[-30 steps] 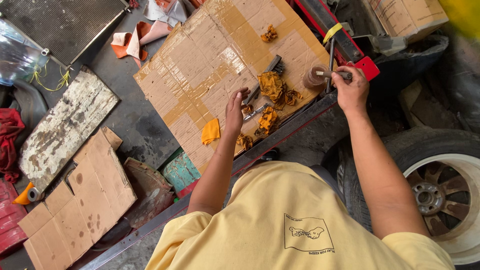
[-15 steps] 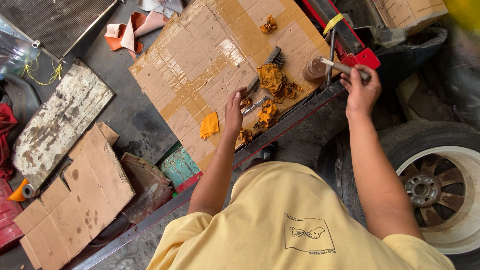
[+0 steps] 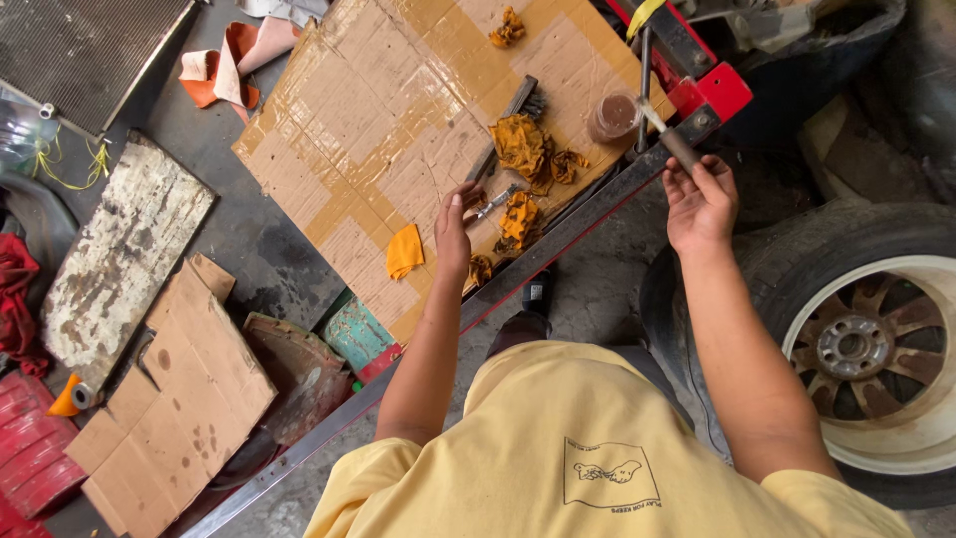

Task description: The person cleans a car wheel rim in a service bay, scraping rust and dirt from the spokes and lug area with a small metal tool by hand. They periodically take an orange cloth from the nearby cart to wipe the rim, alternating between scraping and wiping across the wheel face.

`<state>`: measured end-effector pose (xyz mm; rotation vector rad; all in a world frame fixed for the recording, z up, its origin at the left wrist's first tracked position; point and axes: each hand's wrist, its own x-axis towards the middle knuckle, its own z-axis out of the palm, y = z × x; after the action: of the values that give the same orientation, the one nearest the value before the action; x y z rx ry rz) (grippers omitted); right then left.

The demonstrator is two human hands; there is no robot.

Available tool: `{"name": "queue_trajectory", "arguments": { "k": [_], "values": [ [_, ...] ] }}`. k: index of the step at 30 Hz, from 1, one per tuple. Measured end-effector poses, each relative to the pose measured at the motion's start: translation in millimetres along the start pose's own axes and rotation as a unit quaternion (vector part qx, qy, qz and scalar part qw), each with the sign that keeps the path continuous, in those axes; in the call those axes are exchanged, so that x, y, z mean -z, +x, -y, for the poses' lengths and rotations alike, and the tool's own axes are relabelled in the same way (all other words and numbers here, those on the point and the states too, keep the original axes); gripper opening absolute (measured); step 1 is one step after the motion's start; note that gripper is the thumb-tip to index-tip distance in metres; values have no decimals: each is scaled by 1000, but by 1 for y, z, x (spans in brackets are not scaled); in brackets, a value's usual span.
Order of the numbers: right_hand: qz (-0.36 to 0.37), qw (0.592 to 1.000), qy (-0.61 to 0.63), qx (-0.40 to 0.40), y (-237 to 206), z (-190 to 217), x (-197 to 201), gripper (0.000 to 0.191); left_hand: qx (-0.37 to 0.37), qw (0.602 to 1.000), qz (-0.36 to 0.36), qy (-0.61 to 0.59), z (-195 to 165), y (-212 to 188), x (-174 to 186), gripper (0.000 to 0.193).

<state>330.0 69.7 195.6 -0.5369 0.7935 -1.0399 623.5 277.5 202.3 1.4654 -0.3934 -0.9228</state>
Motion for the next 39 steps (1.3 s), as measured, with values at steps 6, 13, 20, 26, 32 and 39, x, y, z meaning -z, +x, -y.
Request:
{"name": "queue_trajectory", "arguments": {
  "k": [6, 13, 20, 26, 32, 39],
  "values": [
    [38, 998, 24, -34, 1, 1, 6, 15, -14, 999, 15, -24, 4, 4, -7, 45],
    [28, 998, 46, -31, -3, 2, 7, 11, -18, 999, 20, -30, -1, 8, -16, 45],
    [19, 998, 28, -45, -8, 4, 4, 13, -22, 999, 23, -6, -9, 11, -21, 46],
    [5, 998, 5, -60, -10, 1, 1, 13, -28, 999, 22, -18, -15, 11, -22, 46],
    [-2, 997, -34, -71, -14, 3, -2, 11, -32, 999, 22, -14, -26, 14, -23, 45],
    [20, 995, -17, -98, -13, 8, -3, 12, -34, 999, 2, -20, -38, 8, -25, 45]
  ]
}}
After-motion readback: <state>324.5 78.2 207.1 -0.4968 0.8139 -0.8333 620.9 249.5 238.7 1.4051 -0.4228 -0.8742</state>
